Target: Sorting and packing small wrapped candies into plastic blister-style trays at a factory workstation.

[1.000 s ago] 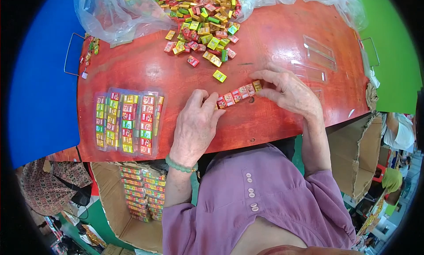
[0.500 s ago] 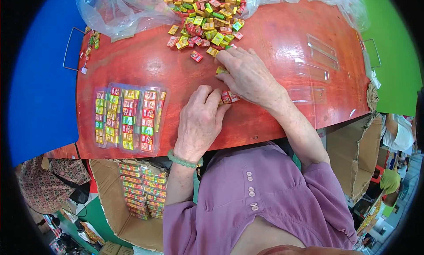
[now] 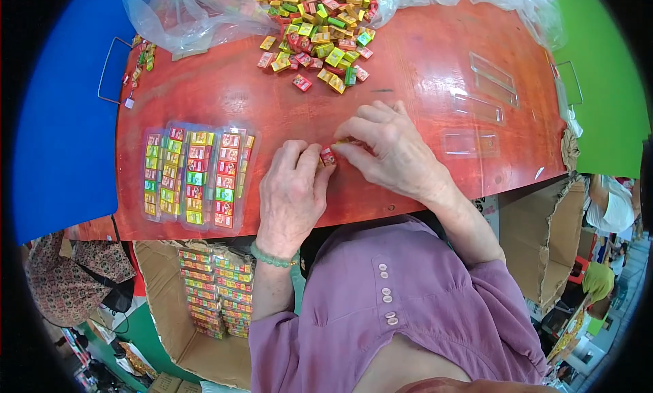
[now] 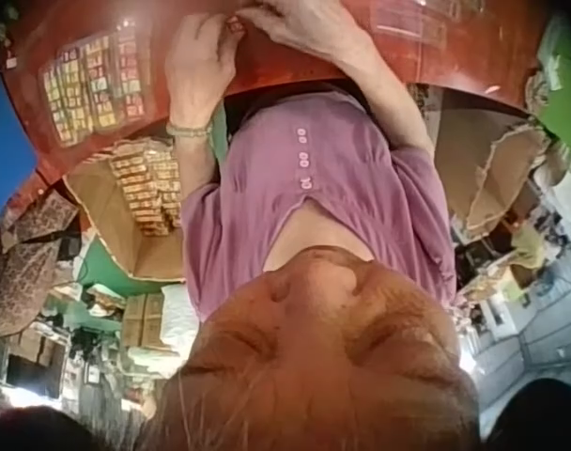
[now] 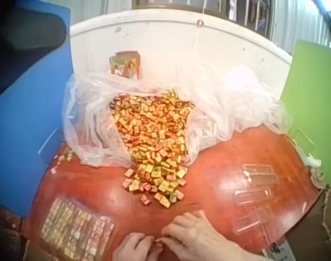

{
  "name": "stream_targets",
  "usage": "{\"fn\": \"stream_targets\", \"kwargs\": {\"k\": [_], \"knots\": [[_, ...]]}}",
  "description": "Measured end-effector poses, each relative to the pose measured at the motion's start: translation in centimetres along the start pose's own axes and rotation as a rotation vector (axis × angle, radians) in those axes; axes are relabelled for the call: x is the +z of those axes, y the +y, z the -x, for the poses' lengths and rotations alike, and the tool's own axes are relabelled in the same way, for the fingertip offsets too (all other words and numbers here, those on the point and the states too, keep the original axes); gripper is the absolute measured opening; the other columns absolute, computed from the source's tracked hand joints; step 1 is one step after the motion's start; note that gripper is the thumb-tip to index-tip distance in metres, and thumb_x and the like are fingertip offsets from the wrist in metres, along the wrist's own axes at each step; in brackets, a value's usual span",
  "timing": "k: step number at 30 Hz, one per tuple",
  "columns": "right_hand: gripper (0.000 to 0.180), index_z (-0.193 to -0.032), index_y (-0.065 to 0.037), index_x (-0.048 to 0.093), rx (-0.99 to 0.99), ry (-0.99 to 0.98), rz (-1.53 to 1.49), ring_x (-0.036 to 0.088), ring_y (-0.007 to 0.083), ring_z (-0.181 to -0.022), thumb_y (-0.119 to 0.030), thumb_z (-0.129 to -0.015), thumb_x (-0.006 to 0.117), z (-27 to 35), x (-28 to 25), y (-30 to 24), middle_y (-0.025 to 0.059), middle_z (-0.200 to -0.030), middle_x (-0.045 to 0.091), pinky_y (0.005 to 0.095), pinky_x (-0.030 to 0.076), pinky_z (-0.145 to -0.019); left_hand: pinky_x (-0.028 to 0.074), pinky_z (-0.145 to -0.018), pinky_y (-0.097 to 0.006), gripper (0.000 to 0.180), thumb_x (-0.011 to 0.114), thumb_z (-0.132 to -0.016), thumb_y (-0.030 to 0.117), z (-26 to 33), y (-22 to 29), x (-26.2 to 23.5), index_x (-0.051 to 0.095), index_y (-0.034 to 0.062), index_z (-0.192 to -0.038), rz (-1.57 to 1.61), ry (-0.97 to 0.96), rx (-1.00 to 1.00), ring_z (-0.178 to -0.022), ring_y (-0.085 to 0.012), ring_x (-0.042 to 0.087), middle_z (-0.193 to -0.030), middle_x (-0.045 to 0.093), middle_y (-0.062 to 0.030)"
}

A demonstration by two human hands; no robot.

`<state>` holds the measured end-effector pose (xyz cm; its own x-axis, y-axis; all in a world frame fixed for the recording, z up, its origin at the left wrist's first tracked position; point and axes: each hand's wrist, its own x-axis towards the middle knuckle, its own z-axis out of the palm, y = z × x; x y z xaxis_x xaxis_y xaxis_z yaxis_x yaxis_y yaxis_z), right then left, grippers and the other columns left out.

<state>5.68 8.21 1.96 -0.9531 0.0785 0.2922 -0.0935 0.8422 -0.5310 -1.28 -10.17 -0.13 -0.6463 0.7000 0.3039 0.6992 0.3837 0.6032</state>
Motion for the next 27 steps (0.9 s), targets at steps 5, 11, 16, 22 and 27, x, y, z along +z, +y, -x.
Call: {"fn": "stream_targets", "kwargs": {"k": [5, 11, 16, 22, 27], "knots": [[0.013, -0.096, -0.009, 0.074, -0.054, -0.004, 0.136, 0.060, 0.0278, -0.088, -0.017, -0.087, 0.079, 0.0, 0.3, 0.2, 0.0067, -0.089, 0.063, 0.0410, 0.044, -0.084, 0.054, -0.077, -0.045, 0.032, 0.078, -0.085, 0.009, 0.2, -0.1, 0.1, 0.065, -0.0028, -0.112, -0.010, 0.003, 0.022, -0.096, -0.0356, 0.062, -0.104, 0.058, -0.0150], [0.032, -0.113, -0.004, 0.072, 0.049, 0.010, 0.163, 0.063, 0.0334, -0.098, -0.015, -0.084, 0.081, 1.2, -4.0, 1.2, 0.0121, -0.102, 0.064, 0.0439, 0.052, -0.083, 0.055, -0.082, -0.045, 0.046, 0.081, -0.083, 0.015, 0.2, 0.2, -0.1, 0.064, -0.0019, -0.123, -0.011, -0.055, -0.006, -0.100, -0.0355, 0.062, -0.109, 0.056, -0.0155], [0.066, -0.135, -0.009, 0.065, 0.255, -0.253, 0.104, 0.065, 0.0328, -0.109, -0.023, -0.075, 0.089, 2.5, -5.6, 3.1, 0.0143, -0.125, 0.060, 0.0422, 0.055, -0.093, 0.056, -0.080, -0.044, 0.051, 0.081, -0.084, 0.019, -0.3, 0.6, 0.0, 0.064, -0.0011, -0.128, -0.056, -0.113, -0.020, -0.100, -0.0329, 0.062, -0.109, 0.055, -0.0141], [0.056, -0.128, -0.009, 0.069, 0.182, -0.250, -0.006, 0.067, 0.0315, -0.103, -0.023, -0.077, 0.088, 2.1, -3.9, 3.4, 0.0137, -0.122, 0.060, 0.0420, 0.057, -0.088, 0.056, -0.078, -0.043, 0.046, 0.079, -0.086, 0.015, -1.3, 1.1, 0.6, 0.065, 0.0001, -0.127, -0.049, -0.131, 0.003, -0.098, -0.0320, 0.061, -0.106, 0.054, -0.0133], [0.041, -0.118, -0.008, 0.074, 0.150, -0.206, 0.000, 0.067, 0.0320, -0.099, -0.021, -0.080, 0.085, 2.1, -3.3, 3.8, 0.0120, -0.113, 0.061, 0.0422, 0.056, -0.085, 0.054, -0.077, -0.044, 0.041, 0.076, -0.086, 0.009, -2.0, 1.1, 0.8, 0.067, 0.0028, -0.126, -0.087, -0.147, 0.071, -0.094, -0.0314, 0.060, -0.106, 0.054, -0.0122]]}}
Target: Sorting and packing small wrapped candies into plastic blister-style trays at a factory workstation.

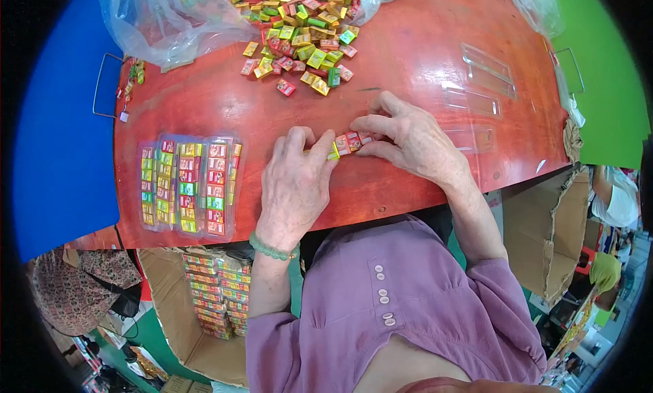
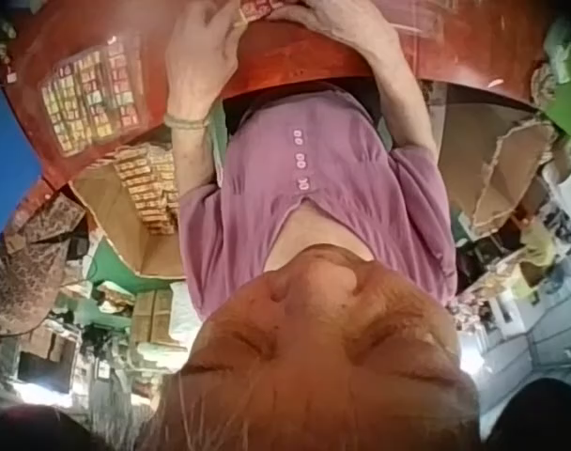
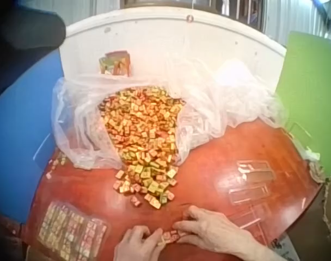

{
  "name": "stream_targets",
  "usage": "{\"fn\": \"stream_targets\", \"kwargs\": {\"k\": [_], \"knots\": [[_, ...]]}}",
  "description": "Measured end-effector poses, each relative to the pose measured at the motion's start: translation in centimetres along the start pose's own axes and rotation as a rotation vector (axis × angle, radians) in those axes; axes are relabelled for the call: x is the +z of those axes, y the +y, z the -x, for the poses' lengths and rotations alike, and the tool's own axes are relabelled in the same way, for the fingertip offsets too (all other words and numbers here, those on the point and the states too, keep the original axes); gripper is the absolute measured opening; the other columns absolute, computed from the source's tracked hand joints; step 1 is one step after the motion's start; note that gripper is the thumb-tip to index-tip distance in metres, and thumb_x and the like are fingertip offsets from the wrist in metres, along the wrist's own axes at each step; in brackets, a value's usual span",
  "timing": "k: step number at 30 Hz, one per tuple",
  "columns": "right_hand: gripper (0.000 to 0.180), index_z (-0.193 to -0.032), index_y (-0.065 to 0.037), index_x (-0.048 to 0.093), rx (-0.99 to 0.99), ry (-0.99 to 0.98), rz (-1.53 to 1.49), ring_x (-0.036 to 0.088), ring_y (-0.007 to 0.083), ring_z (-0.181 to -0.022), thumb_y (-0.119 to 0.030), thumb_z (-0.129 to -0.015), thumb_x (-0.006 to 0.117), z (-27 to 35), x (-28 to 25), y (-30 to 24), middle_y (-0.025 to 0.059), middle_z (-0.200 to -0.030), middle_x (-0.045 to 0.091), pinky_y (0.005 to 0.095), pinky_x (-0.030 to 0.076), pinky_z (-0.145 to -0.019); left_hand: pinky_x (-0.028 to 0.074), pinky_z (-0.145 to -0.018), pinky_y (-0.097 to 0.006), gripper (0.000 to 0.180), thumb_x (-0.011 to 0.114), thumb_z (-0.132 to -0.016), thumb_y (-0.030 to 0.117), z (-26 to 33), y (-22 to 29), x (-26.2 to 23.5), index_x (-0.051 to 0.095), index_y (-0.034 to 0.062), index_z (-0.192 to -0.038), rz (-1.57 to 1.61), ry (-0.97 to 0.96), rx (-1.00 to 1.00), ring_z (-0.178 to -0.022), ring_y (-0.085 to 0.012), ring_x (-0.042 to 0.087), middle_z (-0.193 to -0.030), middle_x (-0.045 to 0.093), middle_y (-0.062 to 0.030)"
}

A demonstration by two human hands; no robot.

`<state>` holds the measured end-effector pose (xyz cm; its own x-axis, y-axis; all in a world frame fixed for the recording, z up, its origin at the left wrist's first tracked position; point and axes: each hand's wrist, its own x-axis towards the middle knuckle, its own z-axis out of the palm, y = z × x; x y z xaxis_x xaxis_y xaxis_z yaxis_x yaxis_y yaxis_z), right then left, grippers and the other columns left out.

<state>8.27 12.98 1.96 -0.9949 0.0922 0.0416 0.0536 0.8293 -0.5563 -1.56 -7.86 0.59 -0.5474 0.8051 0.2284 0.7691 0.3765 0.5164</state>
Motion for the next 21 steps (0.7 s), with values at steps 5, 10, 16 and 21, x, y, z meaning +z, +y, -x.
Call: {"fn": "stream_targets", "kwargs": {"k": [5, 10, 16, 21], "knots": [[0.032, -0.112, -0.008, 0.074, -0.087, 0.093, 0.031, 0.066, 0.0306, -0.097, -0.019, -0.083, 0.081, 0.4, 1.0, 0.6, 0.0105, -0.105, 0.062, 0.0423, 0.055, -0.083, 0.052, -0.076, -0.044, 0.040, 0.075, -0.086, 0.008, 0.0, 0.2, 0.2, 0.068, 0.0056, -0.125, -0.043, 0.007, 0.004, -0.091, -0.0309, 0.058, -0.104, 0.055, -0.0105], [0.031, -0.110, -0.008, 0.073, -0.093, 0.141, 0.045, 0.064, 0.0303, -0.096, -0.020, -0.083, 0.081, 0.7, 1.7, 1.0, 0.0109, -0.102, 0.061, 0.0425, 0.055, -0.081, 0.053, -0.080, -0.044, 0.041, 0.076, -0.084, 0.009, -0.4, -0.1, 0.4, 0.069, 0.0056, -0.125, -0.023, -0.011, 0.013, -0.095, -0.0321, 0.060, -0.106, 0.058, -0.0109], [0.027, -0.101, -0.007, 0.065, -0.124, 0.210, 0.044, 0.062, 0.0324, -0.093, -0.024, -0.085, 0.079, 0.9, 2.8, 1.1, 0.0126, -0.100, 0.056, 0.0437, 0.053, -0.079, 0.053, -0.083, -0.044, 0.044, 0.080, -0.082, 0.011, -0.2, 0.5, -0.4, 0.069, 0.0045, -0.124, -0.021, -0.029, 0.030, -0.101, -0.0337, 0.061, -0.111, 0.060, -0.0138], [0.029, -0.094, -0.006, 0.061, -0.148, 0.299, 0.050, 0.061, 0.0336, -0.091, -0.030, -0.089, 0.075, 1.5, 3.9, 1.6, 0.0142, -0.098, 0.055, 0.0445, 0.052, -0.078, 0.053, -0.079, -0.043, 0.038, 0.082, -0.082, 0.014, -0.1, 0.4, 1.7, 0.072, 0.0035, -0.117, -0.105, 0.038, 0.007, -0.093, -0.0324, 0.062, -0.105, 0.063, -0.0129]]}}
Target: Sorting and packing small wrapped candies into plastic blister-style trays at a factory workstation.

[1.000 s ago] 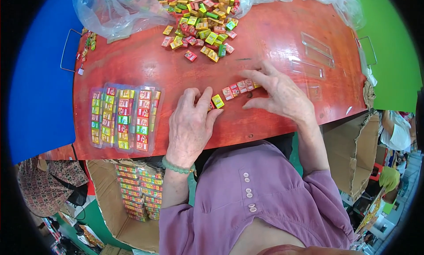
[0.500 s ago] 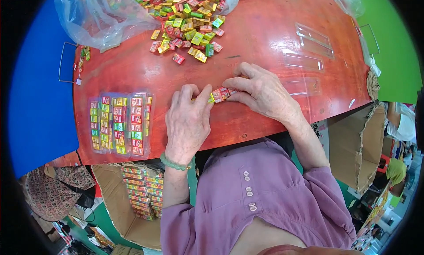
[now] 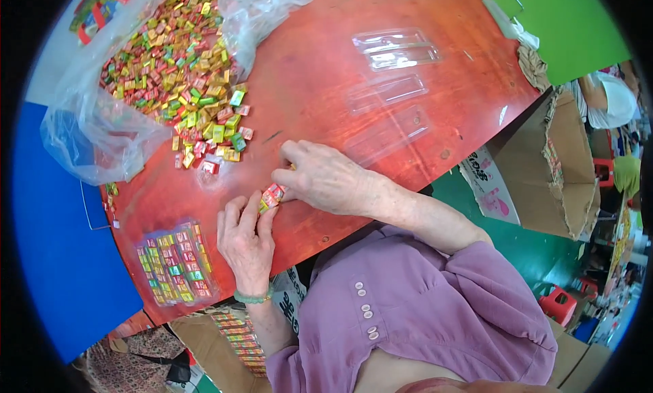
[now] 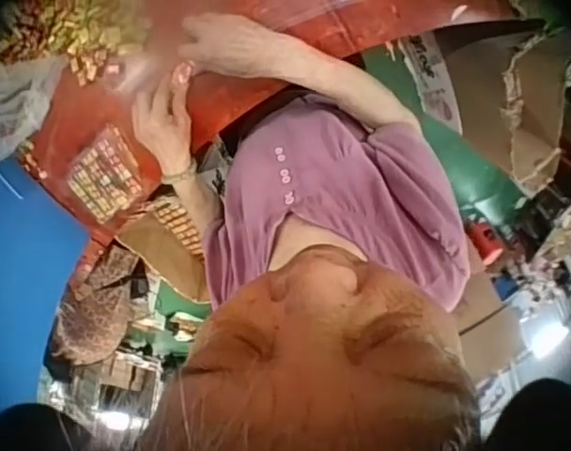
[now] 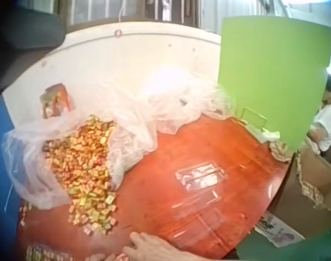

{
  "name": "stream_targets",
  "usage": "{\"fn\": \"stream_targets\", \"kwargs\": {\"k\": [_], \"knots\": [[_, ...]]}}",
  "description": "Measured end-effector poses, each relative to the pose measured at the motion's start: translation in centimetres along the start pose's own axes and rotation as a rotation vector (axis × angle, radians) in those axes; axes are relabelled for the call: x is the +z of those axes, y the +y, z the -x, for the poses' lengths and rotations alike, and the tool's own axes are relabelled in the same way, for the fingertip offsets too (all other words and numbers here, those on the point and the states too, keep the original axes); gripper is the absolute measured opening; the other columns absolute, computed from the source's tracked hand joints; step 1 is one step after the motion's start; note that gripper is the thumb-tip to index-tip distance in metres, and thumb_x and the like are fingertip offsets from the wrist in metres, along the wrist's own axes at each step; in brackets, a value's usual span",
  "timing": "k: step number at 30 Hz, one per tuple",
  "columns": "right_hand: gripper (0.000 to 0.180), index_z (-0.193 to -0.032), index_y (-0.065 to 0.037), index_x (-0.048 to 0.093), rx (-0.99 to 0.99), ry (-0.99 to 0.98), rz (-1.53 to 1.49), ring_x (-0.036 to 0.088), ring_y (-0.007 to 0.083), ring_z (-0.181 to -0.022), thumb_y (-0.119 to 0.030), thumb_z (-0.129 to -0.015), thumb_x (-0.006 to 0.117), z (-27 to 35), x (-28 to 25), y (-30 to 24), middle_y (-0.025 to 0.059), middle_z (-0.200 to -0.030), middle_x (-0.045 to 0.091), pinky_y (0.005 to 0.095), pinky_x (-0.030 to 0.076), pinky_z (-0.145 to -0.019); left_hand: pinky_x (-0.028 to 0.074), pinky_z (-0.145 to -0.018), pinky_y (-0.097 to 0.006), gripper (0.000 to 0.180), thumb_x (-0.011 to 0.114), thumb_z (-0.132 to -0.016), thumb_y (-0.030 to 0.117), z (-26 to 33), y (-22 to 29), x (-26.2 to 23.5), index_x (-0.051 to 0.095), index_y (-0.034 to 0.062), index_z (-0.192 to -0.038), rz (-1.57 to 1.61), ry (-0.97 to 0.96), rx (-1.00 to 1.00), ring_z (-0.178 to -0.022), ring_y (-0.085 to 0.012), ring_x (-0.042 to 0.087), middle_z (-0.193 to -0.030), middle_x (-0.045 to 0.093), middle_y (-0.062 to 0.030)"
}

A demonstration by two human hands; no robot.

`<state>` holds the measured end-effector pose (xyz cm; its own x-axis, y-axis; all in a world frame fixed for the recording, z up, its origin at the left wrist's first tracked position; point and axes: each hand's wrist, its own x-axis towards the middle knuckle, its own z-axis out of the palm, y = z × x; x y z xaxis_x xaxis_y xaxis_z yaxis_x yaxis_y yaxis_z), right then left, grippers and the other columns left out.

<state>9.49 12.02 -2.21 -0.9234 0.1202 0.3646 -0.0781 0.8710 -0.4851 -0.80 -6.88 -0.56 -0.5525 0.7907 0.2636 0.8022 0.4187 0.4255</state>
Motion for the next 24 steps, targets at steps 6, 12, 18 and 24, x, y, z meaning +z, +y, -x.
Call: {"fn": "stream_targets", "kwargs": {"k": [6, 12, 18, 24], "knots": [[0.028, -0.093, -0.007, 0.060, 0.038, 0.037, 0.012, 0.060, 0.0320, -0.090, -0.030, -0.089, 0.074, 2.1, -3.3, -0.6, 0.0122, -0.098, 0.054, 0.0432, 0.052, -0.077, 0.052, -0.076, -0.042, 0.032, 0.082, -0.084, 0.014, -0.1, 2.8, 0.1, 0.074, 0.0057, -0.114, -0.063, 0.061, 0.070, -0.089, -0.0301, 0.062, -0.103, 0.065, -0.0100], [0.027, -0.106, -0.009, 0.066, 0.095, 0.050, 0.107, 0.063, 0.0308, -0.098, -0.020, -0.084, 0.079, 5.4, -10.6, 2.1, 0.0102, -0.102, 0.059, 0.0424, 0.054, -0.080, 0.053, -0.072, -0.039, 0.031, 0.081, -0.085, 0.018, -3.5, 8.5, 2.6, 0.074, 0.0089, -0.114, 0.029, 0.107, 0.190, -0.089, -0.0272, 0.062, -0.103, 0.064, -0.0066], [0.031, -0.111, -0.006, 0.069, 0.126, -0.007, 0.133, 0.065, 0.0318, -0.095, -0.021, -0.086, 0.078, 7.2, -13.8, 5.7, 0.0124, -0.105, 0.060, 0.0424, 0.056, -0.080, 0.052, -0.073, -0.041, 0.030, 0.082, -0.084, 0.018, -5.7, 12.3, 5.7, 0.074, 0.0063, -0.111, 0.107, 0.131, 0.234, -0.085, -0.0292, 0.062, -0.100, 0.065, -0.0090], [0.034, -0.115, -0.007, 0.071, 0.191, -0.051, 0.121, 0.065, 0.0303, -0.096, -0.022, -0.086, 0.079, 8.7, -13.4, 7.2, 0.0120, -0.106, 0.061, 0.0409, 0.056, -0.082, 0.052, -0.068, -0.040, 0.032, 0.081, -0.085, 0.023, -5.6, 13.2, 7.5, 0.074, 0.0095, -0.113, 0.054, 0.073, 0.221, -0.084, -0.0266, 0.062, -0.097, 0.063, -0.0073]]}}
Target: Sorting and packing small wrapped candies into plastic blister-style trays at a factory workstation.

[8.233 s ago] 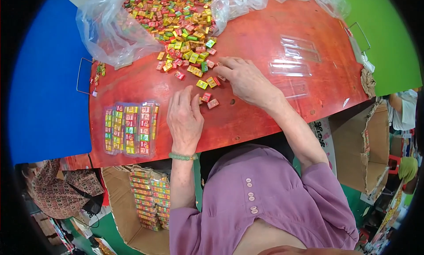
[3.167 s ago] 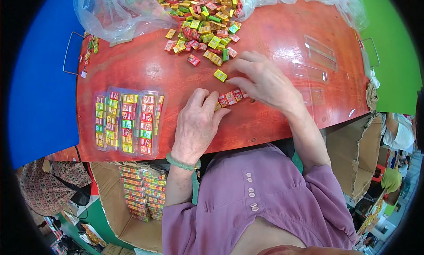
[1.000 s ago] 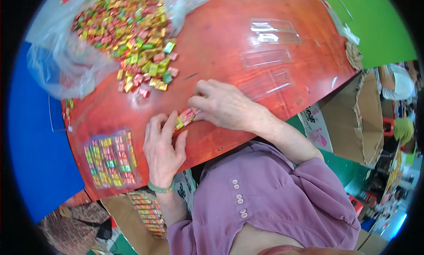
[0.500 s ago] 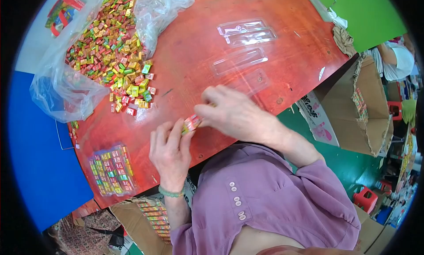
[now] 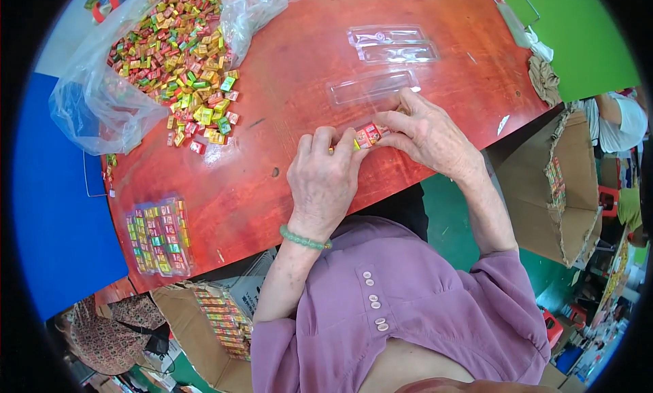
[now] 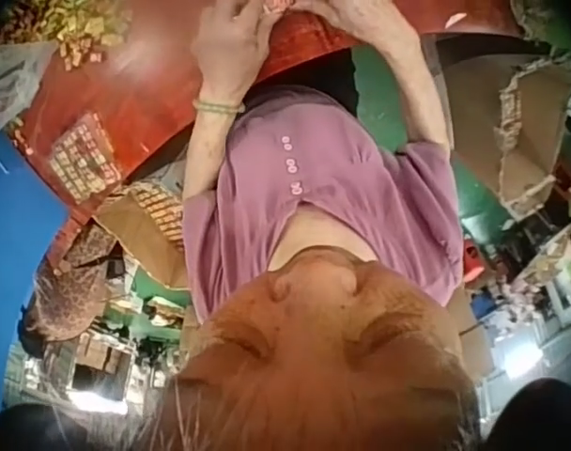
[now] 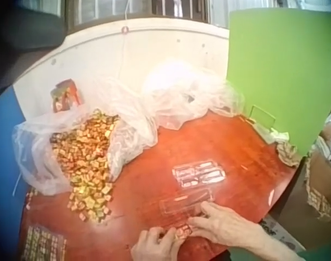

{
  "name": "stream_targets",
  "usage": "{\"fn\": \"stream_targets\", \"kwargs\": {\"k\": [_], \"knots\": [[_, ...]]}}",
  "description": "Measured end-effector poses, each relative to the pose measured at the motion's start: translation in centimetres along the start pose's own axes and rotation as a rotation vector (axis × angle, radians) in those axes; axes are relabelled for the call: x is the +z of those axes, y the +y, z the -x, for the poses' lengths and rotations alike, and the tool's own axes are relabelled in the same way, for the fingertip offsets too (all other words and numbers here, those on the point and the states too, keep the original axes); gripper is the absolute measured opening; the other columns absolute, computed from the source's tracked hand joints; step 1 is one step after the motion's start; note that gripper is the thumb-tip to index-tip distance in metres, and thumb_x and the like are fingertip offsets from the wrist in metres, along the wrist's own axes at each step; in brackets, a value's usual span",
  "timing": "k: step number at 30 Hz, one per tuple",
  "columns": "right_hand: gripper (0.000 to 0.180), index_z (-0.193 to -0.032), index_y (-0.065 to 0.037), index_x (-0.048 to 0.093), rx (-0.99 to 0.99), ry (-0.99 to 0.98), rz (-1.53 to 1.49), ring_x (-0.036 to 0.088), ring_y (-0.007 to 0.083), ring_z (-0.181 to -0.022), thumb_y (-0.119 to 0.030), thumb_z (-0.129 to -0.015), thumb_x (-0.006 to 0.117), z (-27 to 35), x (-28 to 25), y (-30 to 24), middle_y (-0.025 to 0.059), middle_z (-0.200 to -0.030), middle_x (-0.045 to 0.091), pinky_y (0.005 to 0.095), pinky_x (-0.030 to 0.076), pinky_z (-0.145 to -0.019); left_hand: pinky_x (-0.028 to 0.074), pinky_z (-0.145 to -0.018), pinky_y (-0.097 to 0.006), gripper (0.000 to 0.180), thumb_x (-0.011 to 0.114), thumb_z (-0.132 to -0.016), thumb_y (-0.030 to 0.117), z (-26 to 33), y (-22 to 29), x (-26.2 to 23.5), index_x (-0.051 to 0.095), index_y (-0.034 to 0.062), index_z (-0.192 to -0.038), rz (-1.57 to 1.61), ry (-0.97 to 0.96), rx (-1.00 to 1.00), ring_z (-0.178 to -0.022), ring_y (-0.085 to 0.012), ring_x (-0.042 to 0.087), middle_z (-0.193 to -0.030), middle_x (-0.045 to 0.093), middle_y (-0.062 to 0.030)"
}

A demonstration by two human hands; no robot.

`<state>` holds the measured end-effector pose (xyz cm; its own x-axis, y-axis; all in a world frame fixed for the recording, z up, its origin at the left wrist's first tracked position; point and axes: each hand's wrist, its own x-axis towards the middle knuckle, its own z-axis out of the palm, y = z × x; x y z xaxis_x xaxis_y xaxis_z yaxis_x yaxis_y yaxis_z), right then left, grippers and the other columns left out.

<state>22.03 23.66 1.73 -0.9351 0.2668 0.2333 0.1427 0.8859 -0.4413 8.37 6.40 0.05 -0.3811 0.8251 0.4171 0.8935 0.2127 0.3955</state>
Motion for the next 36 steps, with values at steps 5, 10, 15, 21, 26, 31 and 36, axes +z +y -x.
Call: {"fn": "stream_targets", "kwargs": {"k": [5, 10, 15, 21, 26, 31, 36], "knots": [[0.036, -0.116, -0.006, 0.071, 0.014, 0.015, -0.015, 0.065, 0.0298, -0.096, -0.023, -0.086, 0.080, 0.0, 0.5, 0.3, 0.0121, -0.107, 0.062, 0.0403, 0.056, -0.082, 0.053, -0.068, -0.040, 0.036, 0.082, -0.084, 0.023, -0.2, -0.3, 0.0, 0.073, 0.0082, -0.116, 0.029, -0.028, -0.048, -0.085, -0.0276, 0.064, -0.099, 0.062, -0.0083], [0.042, -0.119, -0.005, 0.070, 0.034, 0.052, 0.004, 0.065, 0.0300, -0.094, -0.024, -0.084, 0.082, 0.4, 0.6, 0.3, 0.0123, -0.106, 0.062, 0.0403, 0.056, -0.080, 0.057, -0.072, -0.040, 0.049, 0.083, -0.083, 0.028, 0.2, -0.7, -0.2, 0.068, 0.0062, -0.125, 0.052, -0.040, -0.080, -0.096, -0.0279, 0.065, -0.110, 0.059, -0.0098], [0.051, -0.124, -0.005, 0.067, 0.015, 0.096, 0.114, 0.063, 0.0310, -0.103, -0.028, -0.082, 0.082, 1.0, 0.7, -0.1, 0.0112, -0.118, 0.064, 0.0421, 0.054, -0.087, 0.058, -0.081, -0.043, 0.060, 0.085, -0.082, 0.024, 0.9, -1.8, -0.7, 0.061, -0.0001, -0.132, 0.132, -0.043, -0.068, -0.105, -0.0339, 0.065, -0.121, 0.058, -0.0173], [0.075, -0.149, -0.008, 0.053, 0.063, -0.033, 0.271, 0.044, 0.0341, -0.145, -0.055, -0.091, 0.065, 3.4, 1.3, -0.2, 0.0126, -0.155, 0.051, 0.0502, 0.035, -0.117, 0.058, -0.083, -0.044, 0.056, 0.083, -0.082, 0.012, 1.9, -2.8, -1.2, 0.061, -0.0010, -0.132, 0.206, -0.062, -0.066, -0.106, -0.0359, 0.065, -0.120, 0.060, -0.0186], [0.087, -0.159, -0.012, 0.041, 0.117, -0.108, 0.288, 0.029, 0.0331, -0.155, -0.064, -0.091, 0.056, 4.3, 1.5, -0.4, 0.0087, -0.166, 0.037, 0.0570, 0.020, -0.125, 0.058, -0.080, -0.043, 0.049, 0.080, -0.084, 0.005, 2.0, -2.9, -1.1, 0.064, 0.0005, -0.130, 0.257, -0.038, -0.057, -0.101, -0.0346, 0.066, -0.112, 0.063, -0.0168], [0.092, -0.160, -0.016, 0.040, 0.090, -0.177, 0.332, 0.027, 0.0343, -0.156, -0.075, -0.090, 0.048, 4.3, 1.6, -1.0, 0.0078, -0.168, 0.034, 0.0588, 0.015, -0.126, 0.056, -0.077, -0.042, 0.045, 0.077, -0.084, 0.000, 2.5, -2.8, -0.6, 0.067, 0.0025, -0.128, 0.123, -0.017, 0.021, -0.097, -0.0326, 0.066, -0.109, 0.064, -0.0161], [0.090, -0.160, -0.019, 0.041, 0.092, -0.216, 0.344, 0.025, 0.0336, -0.157, -0.075, -0.090, 0.047, 4.1, 1.5, -1.4, 0.0080, -0.168, 0.034, 0.0605, 0.013, -0.126, 0.053, -0.075, -0.041, 0.049, 0.067, -0.087, 0.000, 2.5, -1.9, -0.8, 0.064, 0.0020, -0.135, -0.216, -0.116, 0.094, -0.090, -0.0294, 0.060, -0.115, 0.060, -0.0140]]}}
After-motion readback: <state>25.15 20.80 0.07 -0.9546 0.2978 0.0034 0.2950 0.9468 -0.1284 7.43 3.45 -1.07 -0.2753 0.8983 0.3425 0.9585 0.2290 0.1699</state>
